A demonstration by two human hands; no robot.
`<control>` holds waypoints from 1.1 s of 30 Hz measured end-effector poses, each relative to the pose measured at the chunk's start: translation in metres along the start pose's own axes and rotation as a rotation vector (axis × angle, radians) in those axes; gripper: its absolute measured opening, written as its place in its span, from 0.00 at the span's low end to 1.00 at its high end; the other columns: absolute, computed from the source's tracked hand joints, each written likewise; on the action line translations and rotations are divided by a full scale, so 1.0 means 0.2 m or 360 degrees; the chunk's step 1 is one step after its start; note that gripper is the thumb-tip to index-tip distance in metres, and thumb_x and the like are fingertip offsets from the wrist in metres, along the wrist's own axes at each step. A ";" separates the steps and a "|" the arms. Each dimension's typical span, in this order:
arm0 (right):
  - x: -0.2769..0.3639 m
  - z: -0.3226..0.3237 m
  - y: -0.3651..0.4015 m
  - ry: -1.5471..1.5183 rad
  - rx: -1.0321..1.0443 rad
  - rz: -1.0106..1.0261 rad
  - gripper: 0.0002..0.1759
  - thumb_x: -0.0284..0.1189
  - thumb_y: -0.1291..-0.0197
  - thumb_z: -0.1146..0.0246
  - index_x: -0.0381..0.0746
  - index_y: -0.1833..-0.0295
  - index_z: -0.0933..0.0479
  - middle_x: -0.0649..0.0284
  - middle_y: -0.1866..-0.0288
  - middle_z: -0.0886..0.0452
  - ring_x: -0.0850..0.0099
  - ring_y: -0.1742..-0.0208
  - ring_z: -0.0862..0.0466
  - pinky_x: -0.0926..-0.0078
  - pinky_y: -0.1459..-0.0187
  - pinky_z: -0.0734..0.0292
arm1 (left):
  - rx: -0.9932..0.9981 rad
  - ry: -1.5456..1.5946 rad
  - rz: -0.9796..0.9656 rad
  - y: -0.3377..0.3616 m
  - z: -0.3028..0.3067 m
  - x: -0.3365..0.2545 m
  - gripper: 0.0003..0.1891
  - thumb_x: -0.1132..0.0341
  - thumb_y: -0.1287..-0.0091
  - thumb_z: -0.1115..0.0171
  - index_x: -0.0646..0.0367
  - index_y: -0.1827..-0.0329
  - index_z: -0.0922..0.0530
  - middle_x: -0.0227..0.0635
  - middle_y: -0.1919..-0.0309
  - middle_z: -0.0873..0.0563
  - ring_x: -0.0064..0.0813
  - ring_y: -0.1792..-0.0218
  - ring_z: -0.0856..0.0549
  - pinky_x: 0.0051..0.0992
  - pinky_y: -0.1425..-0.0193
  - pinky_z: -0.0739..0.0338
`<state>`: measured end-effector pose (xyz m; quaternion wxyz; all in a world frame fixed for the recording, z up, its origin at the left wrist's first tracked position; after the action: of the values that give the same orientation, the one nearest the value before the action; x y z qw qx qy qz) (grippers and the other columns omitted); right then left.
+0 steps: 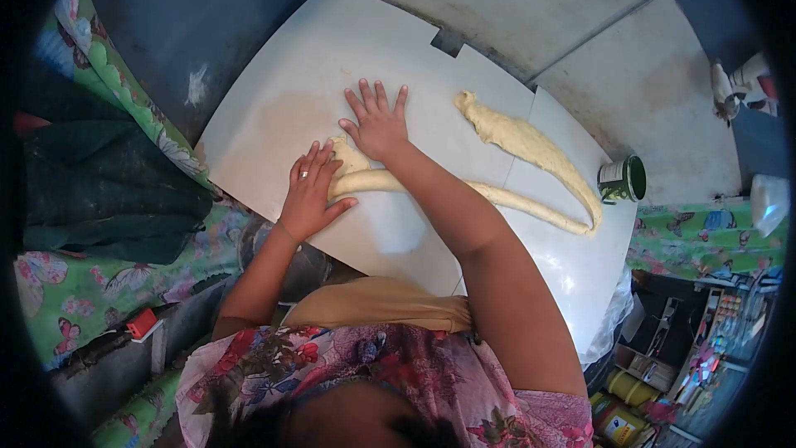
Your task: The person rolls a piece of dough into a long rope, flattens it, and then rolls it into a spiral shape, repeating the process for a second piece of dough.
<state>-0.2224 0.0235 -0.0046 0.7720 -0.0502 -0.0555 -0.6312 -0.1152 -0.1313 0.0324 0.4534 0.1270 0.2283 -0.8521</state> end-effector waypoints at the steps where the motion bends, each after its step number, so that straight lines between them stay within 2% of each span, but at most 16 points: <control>1: 0.00 0.00 -0.03 -0.0048 0.0029 -0.0069 0.38 0.56 0.28 0.54 0.52 0.18 0.49 0.54 0.16 0.52 0.52 0.17 0.54 0.24 0.28 0.70 | 0.0006 -0.0002 -0.0011 -0.03 -0.01 0.00 0.35 0.42 0.39 0.33 0.59 0.38 0.23 0.48 0.26 0.34 0.46 0.24 0.37 0.49 0.23 0.48; 4: 0.13 0.02 -0.06 -0.0118 -0.0148 -0.0003 0.37 0.57 0.27 0.58 0.52 0.18 0.49 0.55 0.16 0.53 0.54 0.16 0.54 0.24 0.28 0.69 | 0.0062 -0.0138 0.0095 -0.07 -0.07 0.05 0.38 0.38 0.40 0.35 0.62 0.37 0.24 0.48 0.29 0.31 0.45 0.27 0.34 0.50 0.23 0.47; 7: 0.11 0.04 -0.10 0.0149 -0.0122 -0.0050 0.37 0.56 0.26 0.60 0.52 0.19 0.48 0.57 0.16 0.53 0.56 0.16 0.53 0.24 0.28 0.68 | 0.0067 -0.0225 0.0118 -0.06 -0.06 0.03 0.39 0.37 0.41 0.35 0.62 0.38 0.24 0.47 0.33 0.26 0.44 0.30 0.30 0.49 0.24 0.46; 8: 0.09 0.03 -0.14 0.0281 -0.0206 0.0087 0.36 0.55 0.26 0.59 0.52 0.19 0.47 0.58 0.16 0.51 0.58 0.17 0.51 0.24 0.28 0.68 | 0.0019 -0.0223 0.0103 -0.06 -0.04 0.03 0.39 0.37 0.41 0.35 0.62 0.38 0.24 0.46 0.37 0.24 0.44 0.32 0.29 0.49 0.24 0.44; 11: 0.13 0.10 -0.20 0.0429 0.0003 -0.0113 0.35 0.55 0.26 0.58 0.52 0.19 0.47 0.58 0.17 0.48 0.59 0.18 0.48 0.24 0.28 0.67 | -0.0009 -0.0270 0.0090 -0.04 -0.07 0.04 0.38 0.37 0.41 0.34 0.62 0.39 0.23 0.46 0.37 0.24 0.43 0.33 0.28 0.49 0.25 0.44; 14: 0.17 0.05 -0.13 -0.0018 -0.0277 0.0204 0.35 0.55 0.26 0.58 0.51 0.20 0.46 0.58 0.18 0.47 0.60 0.18 0.47 0.27 0.26 0.65 | 0.0003 -0.0237 0.0117 -0.04 -0.06 0.03 0.39 0.39 0.42 0.33 0.62 0.38 0.24 0.46 0.37 0.24 0.44 0.32 0.29 0.48 0.25 0.43; 17: 0.07 0.02 -0.22 -0.0144 -0.0238 -0.0027 0.36 0.55 0.27 0.57 0.48 0.20 0.45 0.56 0.19 0.44 0.59 0.19 0.46 0.30 0.26 0.62 | -0.0004 -0.0175 0.0102 -0.01 -0.02 0.00 0.38 0.42 0.43 0.30 0.59 0.36 0.26 0.46 0.34 0.26 0.47 0.32 0.30 0.47 0.26 0.42; 18: 0.04 0.03 -0.22 -0.0292 -0.0386 -0.0123 0.34 0.50 0.27 0.51 0.43 0.24 0.39 0.52 0.22 0.40 0.58 0.21 0.41 0.40 0.25 0.51 | -0.0043 -0.0144 0.0086 0.01 0.01 -0.02 0.37 0.42 0.42 0.31 0.58 0.35 0.26 0.46 0.34 0.26 0.48 0.32 0.29 0.47 0.26 0.42; 20: 0.01 0.21 -0.01 -0.0913 -0.0439 0.0147 0.31 0.45 0.31 0.43 0.41 0.28 0.33 0.49 0.24 0.37 0.58 0.24 0.36 0.49 0.27 0.43 | -0.0174 -0.0117 0.0065 0.04 0.05 -0.02 0.31 0.49 0.41 0.29 0.53 0.36 0.24 0.45 0.34 0.26 0.48 0.34 0.28 0.46 0.28 0.40; 22: 0.01 0.28 0.28 -0.1028 0.0010 0.0374 0.26 0.38 0.33 0.39 0.40 0.33 0.29 0.49 0.26 0.35 0.57 0.26 0.34 0.58 0.28 0.38 | -0.0108 -0.0112 -0.0054 0.09 0.03 -0.02 0.28 0.53 0.40 0.30 0.52 0.38 0.22 0.43 0.35 0.25 0.45 0.35 0.27 0.46 0.29 0.38; 24: 0.03 0.16 0.57 -0.0721 0.0586 0.0481 0.30 0.40 0.34 0.37 0.44 0.29 0.31 0.53 0.25 0.35 0.57 0.26 0.34 0.54 0.26 0.42 | -0.0038 -0.0155 -0.0207 0.15 -0.02 -0.04 0.23 0.59 0.39 0.31 0.50 0.40 0.19 0.38 0.37 0.23 0.40 0.35 0.26 0.44 0.30 0.36; 27: 0.06 0.16 0.77 -0.0239 -0.0077 0.0695 0.33 0.42 0.35 0.37 0.49 0.25 0.34 0.59 0.23 0.35 0.59 0.25 0.34 0.51 0.25 0.44 | 0.0068 -0.0182 -0.0163 0.11 -0.03 -0.06 0.24 0.58 0.39 0.31 0.47 0.38 0.20 0.35 0.37 0.23 0.39 0.34 0.26 0.46 0.30 0.37; 28: 0.04 0.15 0.75 -0.0239 -0.0007 0.0608 0.36 0.44 0.35 0.37 0.53 0.23 0.37 0.64 0.22 0.35 0.61 0.23 0.36 0.51 0.24 0.46 | 0.0107 -0.0214 -0.0113 0.08 -0.03 -0.07 0.25 0.56 0.38 0.32 0.46 0.36 0.21 0.36 0.36 0.23 0.41 0.33 0.28 0.48 0.29 0.40; 31: 0.01 0.19 0.61 -0.0316 -0.0038 0.0354 0.35 0.44 0.35 0.37 0.53 0.24 0.36 0.64 0.21 0.37 0.62 0.24 0.35 0.53 0.24 0.46 | 0.0095 -0.0383 -0.0052 -0.03 0.00 -0.02 0.28 0.52 0.38 0.32 0.47 0.34 0.23 0.38 0.34 0.26 0.45 0.31 0.31 0.49 0.28 0.41; 32: 0.00 0.19 0.56 -0.0288 -0.0247 0.0340 0.33 0.42 0.37 0.36 0.54 0.26 0.32 0.63 0.29 0.28 0.63 0.32 0.28 0.56 0.31 0.38 | 0.0027 -0.0402 -0.0026 -0.07 -0.02 0.03 0.28 0.50 0.38 0.32 0.48 0.36 0.22 0.40 0.32 0.28 0.47 0.29 0.33 0.50 0.28 0.42; 33: -0.01 0.18 0.55 -0.0298 -0.0238 0.0295 0.31 0.42 0.37 0.35 0.54 0.28 0.30 0.64 0.34 0.26 0.64 0.36 0.27 0.57 0.34 0.36 | 0.0026 -0.0324 -0.0026 -0.08 -0.03 0.07 0.26 0.50 0.39 0.32 0.49 0.38 0.20 0.40 0.32 0.28 0.47 0.29 0.34 0.50 0.28 0.42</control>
<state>-0.1159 0.0519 0.0300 0.8124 -0.1712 -0.0753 -0.5523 -0.1361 -0.1296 0.0257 0.4663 0.0416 0.1753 -0.8661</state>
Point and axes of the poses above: each hand's wrist, its own y-axis away from the middle knuckle, its own z-axis out of the back of the hand, x = y × z, the point moved 5 cm from there along -y, towards the middle knuckle
